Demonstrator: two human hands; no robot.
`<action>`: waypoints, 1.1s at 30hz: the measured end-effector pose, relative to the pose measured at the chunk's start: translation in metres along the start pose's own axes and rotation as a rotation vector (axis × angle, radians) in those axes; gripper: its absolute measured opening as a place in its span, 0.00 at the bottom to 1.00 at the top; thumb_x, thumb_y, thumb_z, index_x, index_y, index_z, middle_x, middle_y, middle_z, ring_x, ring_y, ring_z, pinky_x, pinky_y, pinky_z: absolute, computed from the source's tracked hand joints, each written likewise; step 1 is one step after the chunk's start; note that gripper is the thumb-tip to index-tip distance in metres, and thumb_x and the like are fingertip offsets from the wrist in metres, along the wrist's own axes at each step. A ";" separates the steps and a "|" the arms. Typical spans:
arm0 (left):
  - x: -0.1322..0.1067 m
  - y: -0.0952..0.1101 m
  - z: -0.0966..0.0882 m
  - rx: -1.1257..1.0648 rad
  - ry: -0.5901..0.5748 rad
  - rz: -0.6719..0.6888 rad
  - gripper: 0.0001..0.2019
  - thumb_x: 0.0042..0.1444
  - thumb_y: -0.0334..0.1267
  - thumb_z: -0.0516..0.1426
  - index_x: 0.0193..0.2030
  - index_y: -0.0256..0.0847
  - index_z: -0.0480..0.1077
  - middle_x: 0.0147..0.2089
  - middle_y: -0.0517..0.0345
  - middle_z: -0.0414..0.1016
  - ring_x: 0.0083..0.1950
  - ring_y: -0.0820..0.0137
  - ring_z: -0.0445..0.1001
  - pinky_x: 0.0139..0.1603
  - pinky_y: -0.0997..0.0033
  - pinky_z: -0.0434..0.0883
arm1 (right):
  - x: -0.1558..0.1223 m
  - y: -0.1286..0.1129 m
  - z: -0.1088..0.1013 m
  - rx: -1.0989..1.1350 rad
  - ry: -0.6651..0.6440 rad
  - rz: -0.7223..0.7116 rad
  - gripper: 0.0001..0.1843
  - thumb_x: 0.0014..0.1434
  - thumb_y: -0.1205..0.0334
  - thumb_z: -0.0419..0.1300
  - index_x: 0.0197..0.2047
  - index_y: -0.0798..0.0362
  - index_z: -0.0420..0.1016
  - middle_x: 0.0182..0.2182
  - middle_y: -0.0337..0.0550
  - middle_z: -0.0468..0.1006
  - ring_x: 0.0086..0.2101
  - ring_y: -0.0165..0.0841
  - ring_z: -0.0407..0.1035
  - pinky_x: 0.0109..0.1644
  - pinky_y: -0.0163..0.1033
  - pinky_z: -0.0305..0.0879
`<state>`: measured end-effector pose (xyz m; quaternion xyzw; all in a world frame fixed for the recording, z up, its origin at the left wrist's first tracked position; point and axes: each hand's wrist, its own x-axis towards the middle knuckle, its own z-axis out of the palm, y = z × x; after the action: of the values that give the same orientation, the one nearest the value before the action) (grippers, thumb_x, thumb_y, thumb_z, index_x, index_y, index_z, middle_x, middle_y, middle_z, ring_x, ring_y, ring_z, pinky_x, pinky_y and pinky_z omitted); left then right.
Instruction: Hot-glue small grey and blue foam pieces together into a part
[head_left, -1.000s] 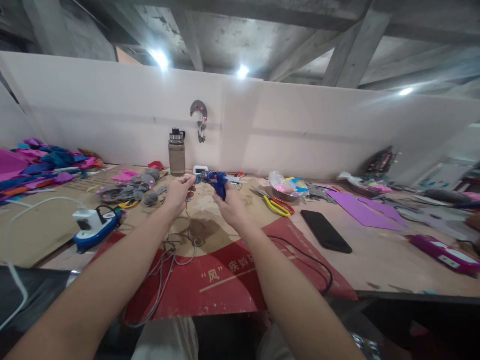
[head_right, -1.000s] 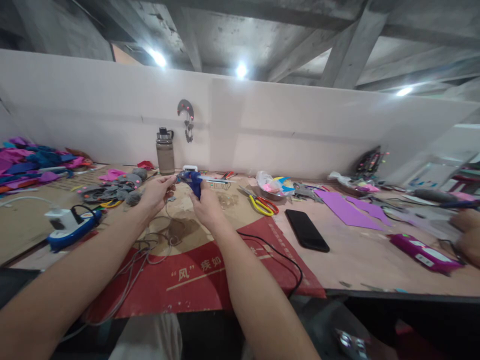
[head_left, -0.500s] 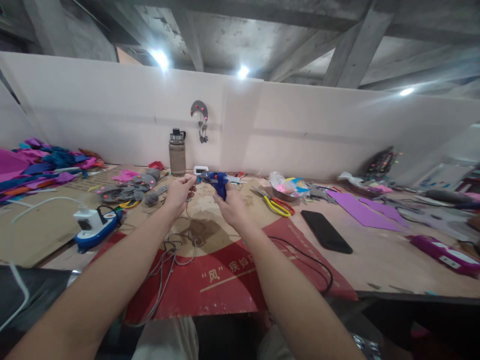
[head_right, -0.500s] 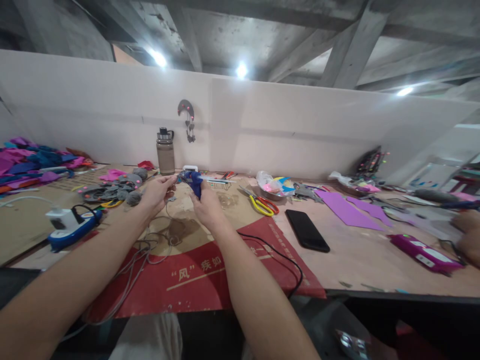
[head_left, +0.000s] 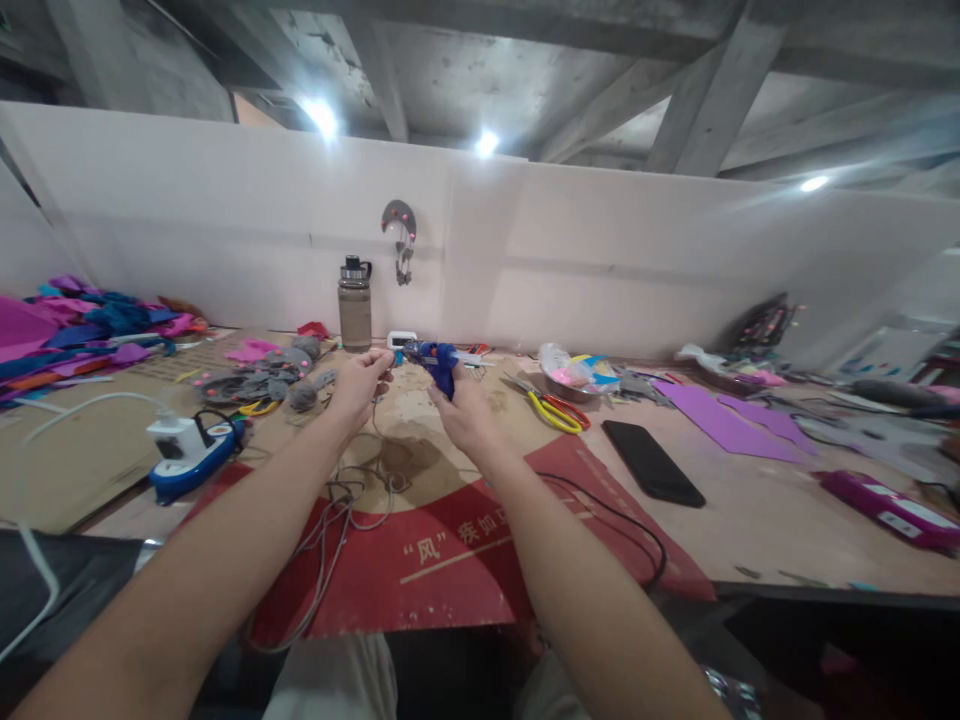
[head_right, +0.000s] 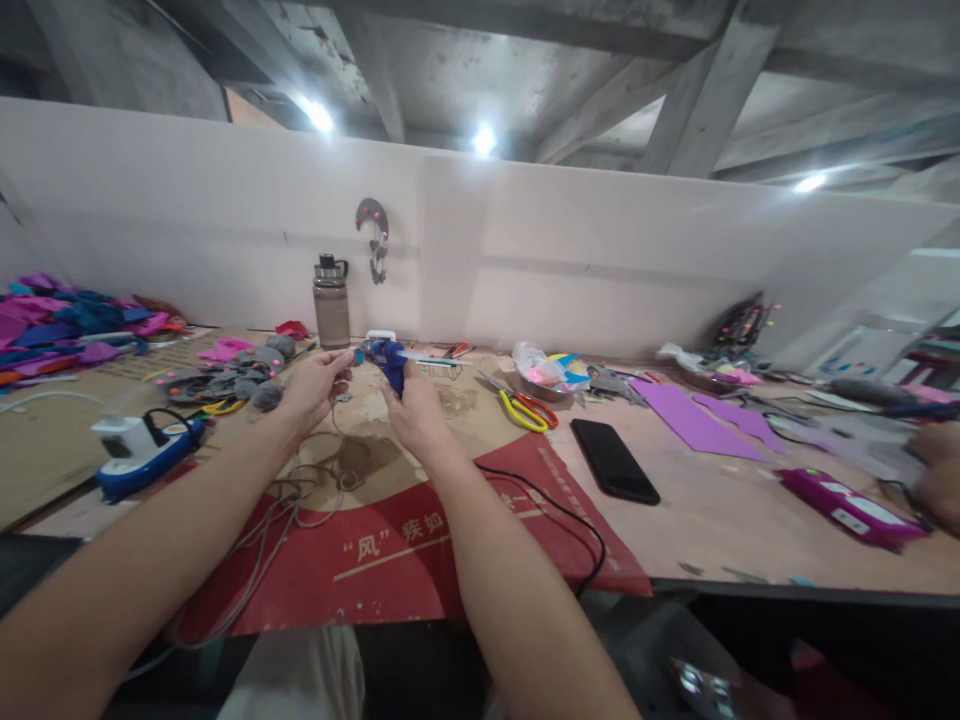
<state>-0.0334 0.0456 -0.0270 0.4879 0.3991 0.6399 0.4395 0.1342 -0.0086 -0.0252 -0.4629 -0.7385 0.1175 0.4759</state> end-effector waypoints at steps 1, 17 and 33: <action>0.000 0.000 0.000 0.001 0.000 0.001 0.14 0.38 0.44 0.64 0.28 0.36 0.70 0.25 0.60 0.67 0.21 0.80 0.61 0.16 0.81 0.54 | 0.000 0.000 0.000 0.003 0.000 -0.001 0.18 0.55 0.60 0.51 0.49 0.54 0.63 0.36 0.49 0.73 0.35 0.37 0.67 0.42 0.43 0.62; -0.003 0.002 0.002 0.027 0.012 0.005 0.14 0.37 0.45 0.64 0.25 0.35 0.69 0.24 0.59 0.67 0.21 0.80 0.62 0.17 0.81 0.55 | 0.000 -0.001 0.000 0.040 -0.005 0.001 0.17 0.55 0.61 0.51 0.48 0.54 0.63 0.35 0.47 0.72 0.35 0.37 0.66 0.44 0.43 0.62; 0.000 0.002 0.001 0.022 0.026 0.002 0.12 0.39 0.42 0.63 0.28 0.36 0.71 0.23 0.60 0.67 0.20 0.80 0.61 0.16 0.81 0.54 | 0.001 0.002 0.001 0.055 -0.016 -0.012 0.18 0.55 0.61 0.51 0.50 0.54 0.62 0.37 0.47 0.72 0.34 0.35 0.66 0.43 0.42 0.62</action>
<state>-0.0327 0.0454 -0.0253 0.4848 0.4111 0.6422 0.4284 0.1343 -0.0070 -0.0263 -0.4443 -0.7415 0.1389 0.4832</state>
